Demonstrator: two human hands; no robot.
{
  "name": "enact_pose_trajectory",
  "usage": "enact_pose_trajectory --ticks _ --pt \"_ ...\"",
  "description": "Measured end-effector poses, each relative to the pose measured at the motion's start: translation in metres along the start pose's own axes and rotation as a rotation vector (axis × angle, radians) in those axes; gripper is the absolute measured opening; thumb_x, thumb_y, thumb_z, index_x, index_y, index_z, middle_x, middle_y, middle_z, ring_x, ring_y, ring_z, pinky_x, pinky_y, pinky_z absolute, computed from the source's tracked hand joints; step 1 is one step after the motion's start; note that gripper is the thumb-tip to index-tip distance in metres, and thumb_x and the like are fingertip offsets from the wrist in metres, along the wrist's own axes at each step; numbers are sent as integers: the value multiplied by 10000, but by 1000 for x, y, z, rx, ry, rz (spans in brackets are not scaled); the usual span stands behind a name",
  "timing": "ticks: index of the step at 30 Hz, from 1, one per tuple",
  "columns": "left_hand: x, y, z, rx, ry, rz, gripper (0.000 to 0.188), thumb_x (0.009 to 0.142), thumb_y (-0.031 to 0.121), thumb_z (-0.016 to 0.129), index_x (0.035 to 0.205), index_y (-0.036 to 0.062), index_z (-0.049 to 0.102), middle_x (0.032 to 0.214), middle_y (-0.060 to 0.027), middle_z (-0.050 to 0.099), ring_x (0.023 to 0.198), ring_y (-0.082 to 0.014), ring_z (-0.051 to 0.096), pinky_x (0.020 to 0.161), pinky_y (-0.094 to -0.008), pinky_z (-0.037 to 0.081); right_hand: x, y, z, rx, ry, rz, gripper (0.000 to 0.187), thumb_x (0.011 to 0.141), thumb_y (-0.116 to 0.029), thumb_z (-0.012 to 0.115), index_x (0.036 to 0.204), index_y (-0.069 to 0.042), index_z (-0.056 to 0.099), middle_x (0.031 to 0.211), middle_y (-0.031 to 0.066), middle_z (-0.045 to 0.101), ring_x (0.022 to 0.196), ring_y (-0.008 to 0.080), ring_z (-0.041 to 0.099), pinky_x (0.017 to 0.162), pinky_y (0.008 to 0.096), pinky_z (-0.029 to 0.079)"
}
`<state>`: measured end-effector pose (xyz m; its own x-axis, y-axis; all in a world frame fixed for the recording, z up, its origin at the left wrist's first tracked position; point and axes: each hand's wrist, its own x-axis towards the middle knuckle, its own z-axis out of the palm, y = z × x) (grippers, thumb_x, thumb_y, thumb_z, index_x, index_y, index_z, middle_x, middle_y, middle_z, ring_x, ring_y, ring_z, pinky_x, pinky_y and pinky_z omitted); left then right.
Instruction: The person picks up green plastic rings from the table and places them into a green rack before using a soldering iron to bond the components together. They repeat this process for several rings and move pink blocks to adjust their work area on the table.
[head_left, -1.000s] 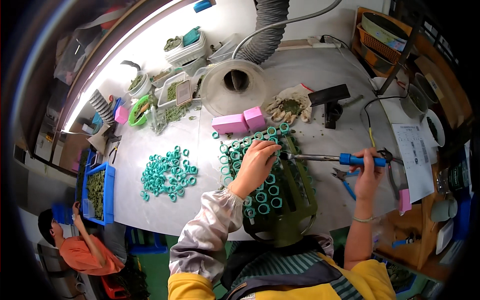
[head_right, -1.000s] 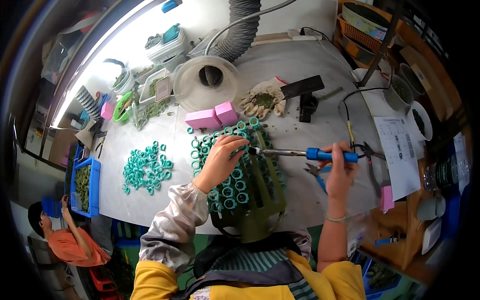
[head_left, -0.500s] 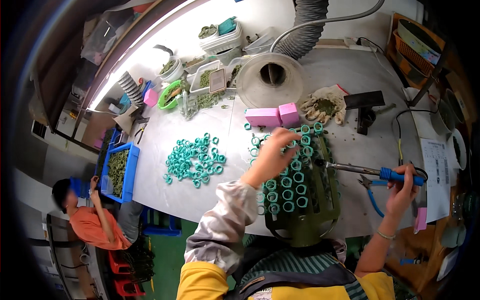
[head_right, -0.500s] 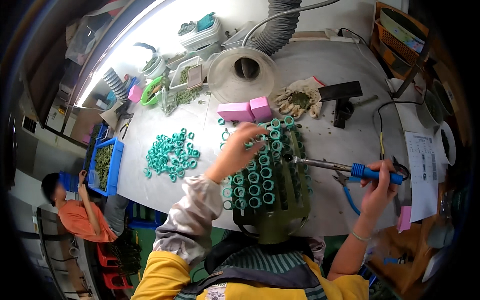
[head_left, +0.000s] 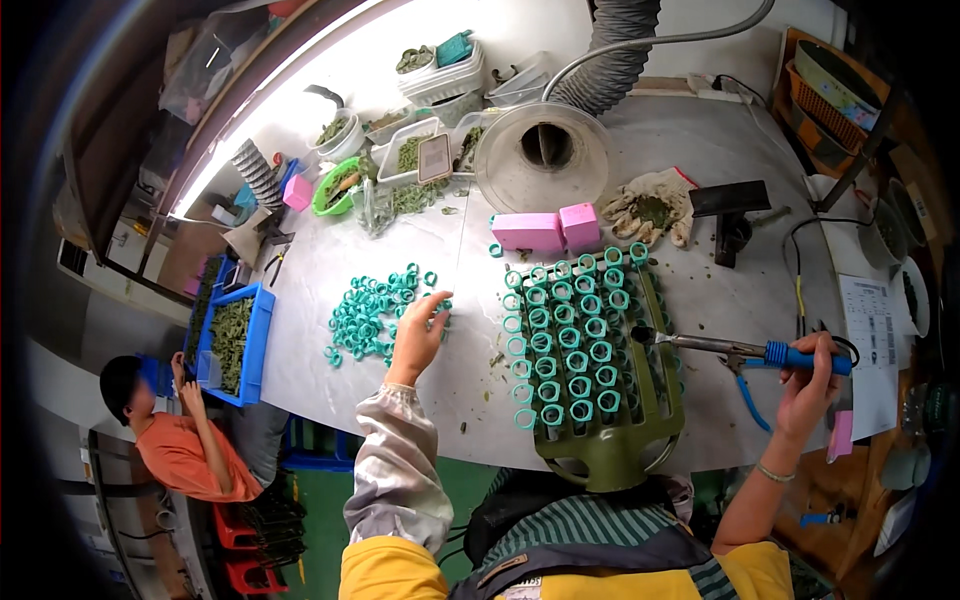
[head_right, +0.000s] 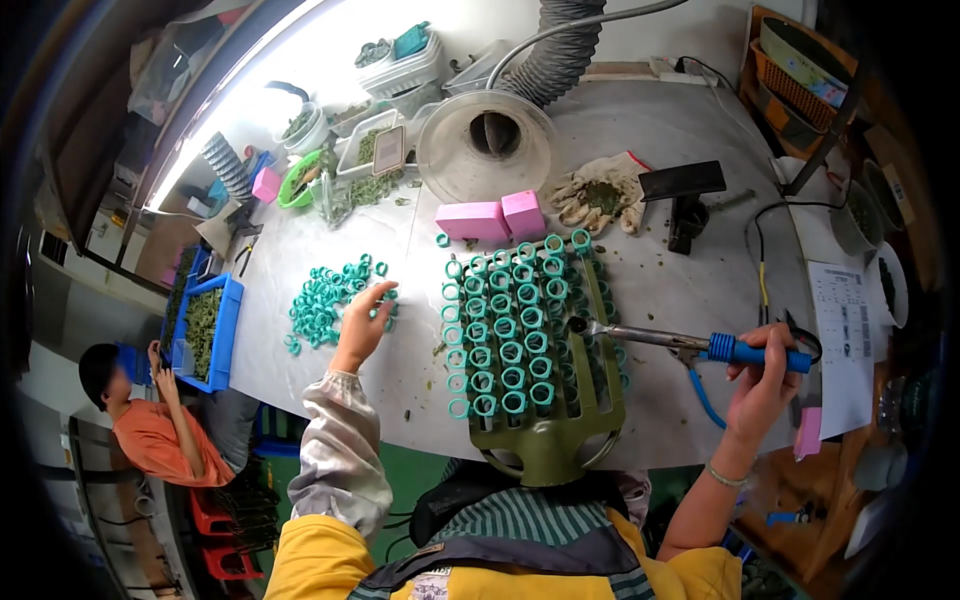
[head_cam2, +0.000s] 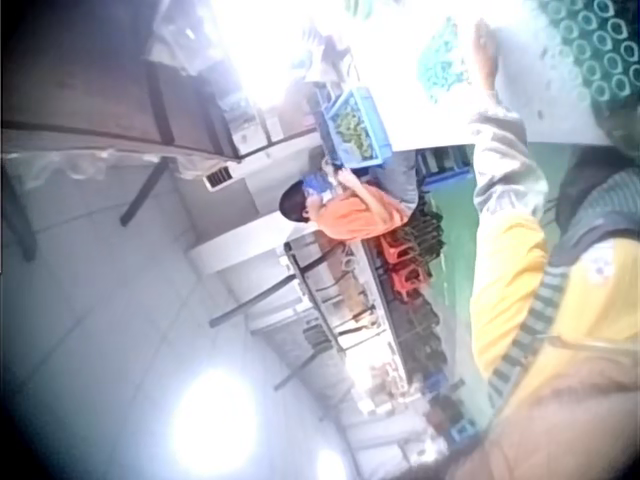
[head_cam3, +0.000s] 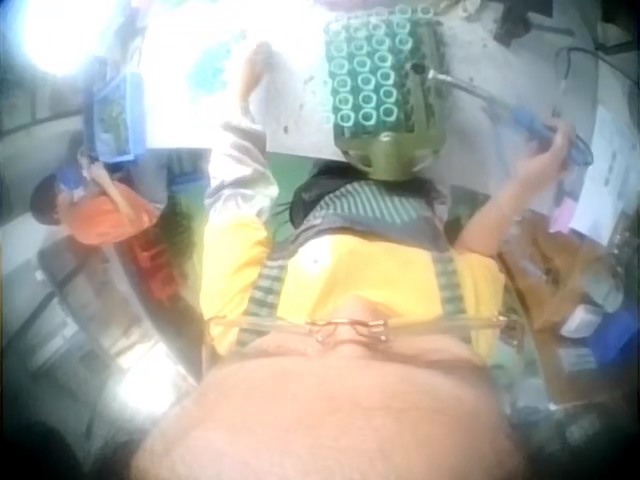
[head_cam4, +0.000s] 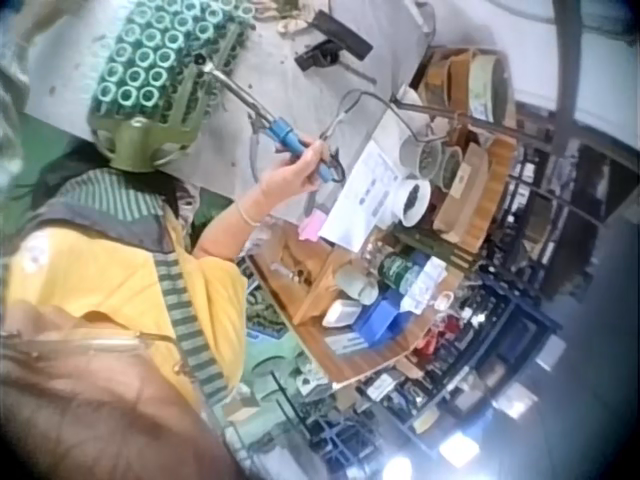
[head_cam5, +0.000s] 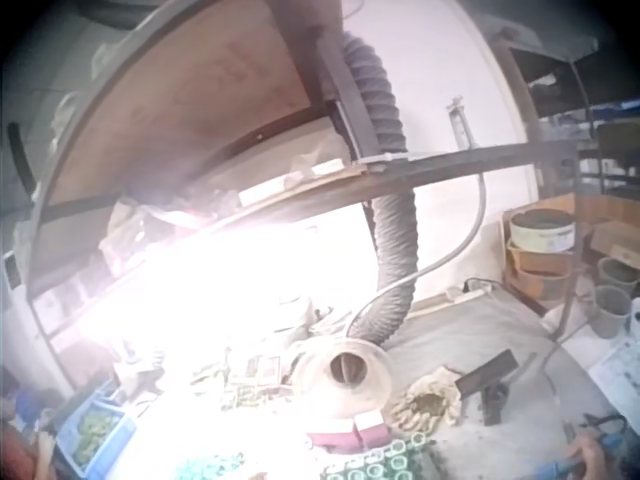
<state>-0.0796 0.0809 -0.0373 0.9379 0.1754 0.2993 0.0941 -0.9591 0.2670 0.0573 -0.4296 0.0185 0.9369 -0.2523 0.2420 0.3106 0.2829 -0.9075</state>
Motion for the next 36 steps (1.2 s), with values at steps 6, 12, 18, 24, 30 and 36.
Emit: enact_pose_trajectory --ticks 6,12,18,24,30,36 --pt "-2 5 -9 -1487 -7 -724 316 1019 68 476 1307 -43 546 1079 -102 631 1024 -178 624 995 -317 523 0 -2 -7 -15 -19 -19 249 950 -239 599 788 -51 614 759 44 616 506 84 506 419 198 406" --pt "-8 5 -11 -1393 5 -740 345 962 69 597 1297 -11 583 1020 -58 662 915 -117 634 870 -248 535 -1 -9 -4 -21 2 -8 241 937 -251 628 802 -52 626 757 43 624 505 85 509 428 202 415" --pt "-2 49 -20 -645 8 -373 282 954 -26 408 1231 21 412 905 -96 694 768 -153 639 742 -273 522 -6 -12 2 -67 -11 19 252 927 -268 645 807 -47 634 760 71 654 518 106 550 440 213 427" --pt "20 86 -33 -956 -174 -437 322 898 -64 431 1069 -24 701 933 -79 626 791 -139 626 777 -267 537 -3 -7 -9 -41 8 5 245 928 -259 639 813 -42 633 759 70 652 496 118 542 431 219 429" --pt "-8 24 -15 -1557 -307 -749 422 923 14 552 1342 -42 539 1047 -72 609 902 -122 613 882 -244 523 -3 -9 -11 -23 16 -6 248 930 -255 632 809 -38 633 747 70 650 495 114 541 424 220 427" --pt "-11 42 -15 -722 -220 -605 342 902 51 620 1242 12 617 1041 -106 656 887 -126 637 780 -249 528 -3 -11 -10 -8 2 14 255 924 -262 640 784 -49 638 741 70 653 499 106 544 422 208 426"
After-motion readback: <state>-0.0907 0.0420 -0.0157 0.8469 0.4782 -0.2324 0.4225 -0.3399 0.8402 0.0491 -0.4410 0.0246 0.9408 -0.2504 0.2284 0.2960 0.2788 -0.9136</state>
